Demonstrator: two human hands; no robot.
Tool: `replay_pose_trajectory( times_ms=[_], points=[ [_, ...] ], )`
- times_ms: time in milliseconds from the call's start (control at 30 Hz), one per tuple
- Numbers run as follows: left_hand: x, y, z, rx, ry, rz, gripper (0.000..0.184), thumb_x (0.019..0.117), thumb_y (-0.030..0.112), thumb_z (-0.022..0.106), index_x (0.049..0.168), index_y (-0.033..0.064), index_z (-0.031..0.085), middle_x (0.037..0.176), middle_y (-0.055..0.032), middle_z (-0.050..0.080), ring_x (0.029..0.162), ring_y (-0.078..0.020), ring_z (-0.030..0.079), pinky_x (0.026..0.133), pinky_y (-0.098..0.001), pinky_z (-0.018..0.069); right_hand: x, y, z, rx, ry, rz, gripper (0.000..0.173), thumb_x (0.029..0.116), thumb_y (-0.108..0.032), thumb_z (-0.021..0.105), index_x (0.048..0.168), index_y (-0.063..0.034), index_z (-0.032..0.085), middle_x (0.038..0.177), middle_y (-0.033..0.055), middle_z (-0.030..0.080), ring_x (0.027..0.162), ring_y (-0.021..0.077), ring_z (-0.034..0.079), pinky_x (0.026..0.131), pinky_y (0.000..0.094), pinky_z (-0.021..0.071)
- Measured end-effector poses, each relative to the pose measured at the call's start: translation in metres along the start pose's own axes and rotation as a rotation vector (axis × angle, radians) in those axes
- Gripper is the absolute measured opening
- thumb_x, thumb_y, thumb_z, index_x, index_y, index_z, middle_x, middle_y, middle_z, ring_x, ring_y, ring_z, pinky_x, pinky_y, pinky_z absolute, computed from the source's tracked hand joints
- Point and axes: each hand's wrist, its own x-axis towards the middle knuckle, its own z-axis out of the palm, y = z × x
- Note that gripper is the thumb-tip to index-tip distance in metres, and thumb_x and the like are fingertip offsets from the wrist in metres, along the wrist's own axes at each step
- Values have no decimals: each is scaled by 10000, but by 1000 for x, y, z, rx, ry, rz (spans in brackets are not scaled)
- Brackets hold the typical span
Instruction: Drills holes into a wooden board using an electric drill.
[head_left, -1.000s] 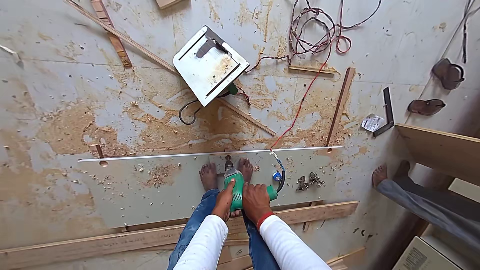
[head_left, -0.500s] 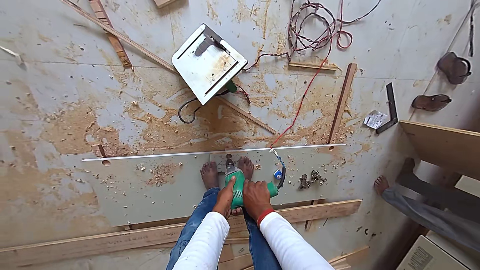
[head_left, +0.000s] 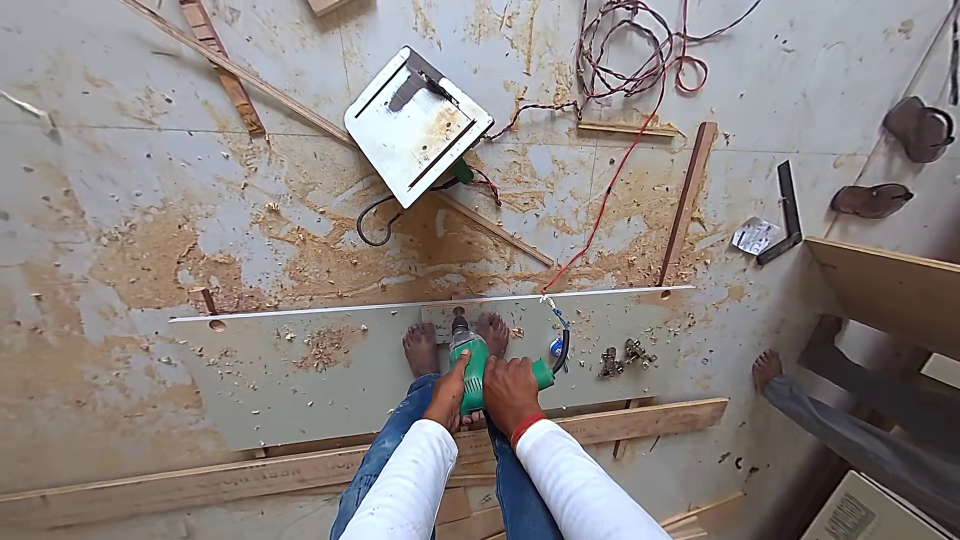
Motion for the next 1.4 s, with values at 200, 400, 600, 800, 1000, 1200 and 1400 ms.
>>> replay_pose_trajectory(
  times_ms=[200, 400, 600, 800, 1000, 1200, 1400],
  points=[
    [2, -2, -1, 3, -20, -11, 699, 981, 716, 449, 1133, 52, 608, 740, -173, 599, 458, -235, 528, 391, -361, 449, 0, 0, -1, -6, -5, -8, 402, 1030, -41, 434, 1416, 64, 463, 1272, 256, 627, 1178, 410, 617, 1001, 575, 446],
    [2, -1, -2, -14, -27, -23, 697, 981, 718, 441, 1115, 52, 602, 701, -170, 588, 428, -230, 516, 368, -358, 439, 0, -2, -1, -11, 0, -2, 381, 1027, -35, 436, 1391, 70, 477, 1258, 258, 629, 1167, 410, 621, 994, 572, 452],
    [1, -2, -2, -30, -33, -36, 688, 986, 709, 441, 1088, 48, 602, 695, -165, 585, 426, -225, 513, 369, -352, 438, -1, -3, 0, -32, -3, 1, 374, 1033, -38, 423, 1387, 72, 472, 1246, 253, 630, 1158, 404, 624, 983, 559, 457],
    [1, -1, -2, -35, -41, -44, 688, 985, 714, 435, 1083, 55, 604, 683, -159, 579, 421, -224, 505, 367, -352, 434, -1, -4, -2, -49, 1, -8, 372, 1036, -34, 413, 1387, 74, 473, 1239, 252, 632, 1147, 402, 626, 967, 560, 460],
    [1, -4, 1, -75, -44, -22, 679, 995, 700, 432, 1110, 53, 604, 721, -168, 592, 442, -232, 519, 377, -359, 438, 0, -2, -3, -68, -3, -15, 366, 1044, -31, 405, 1386, 83, 468, 1252, 259, 625, 1160, 413, 619, 974, 565, 460],
    [3, -2, -4, -22, -39, -15, 688, 988, 709, 437, 1115, 55, 605, 715, -163, 585, 453, -231, 518, 389, -357, 441, 1, -6, -1, -45, 14, -3, 360, 1042, -36, 412, 1374, 84, 480, 1230, 261, 630, 1137, 408, 627, 963, 555, 467],
    [2, -3, -4, -56, -39, -11, 686, 993, 699, 440, 1123, 46, 607, 738, -172, 596, 464, -237, 529, 389, -365, 445, 2, -7, -2, -76, 7, -12, 362, 1043, -20, 399, 1380, 92, 468, 1244, 268, 623, 1153, 414, 621, 967, 560, 467]
  ],
)
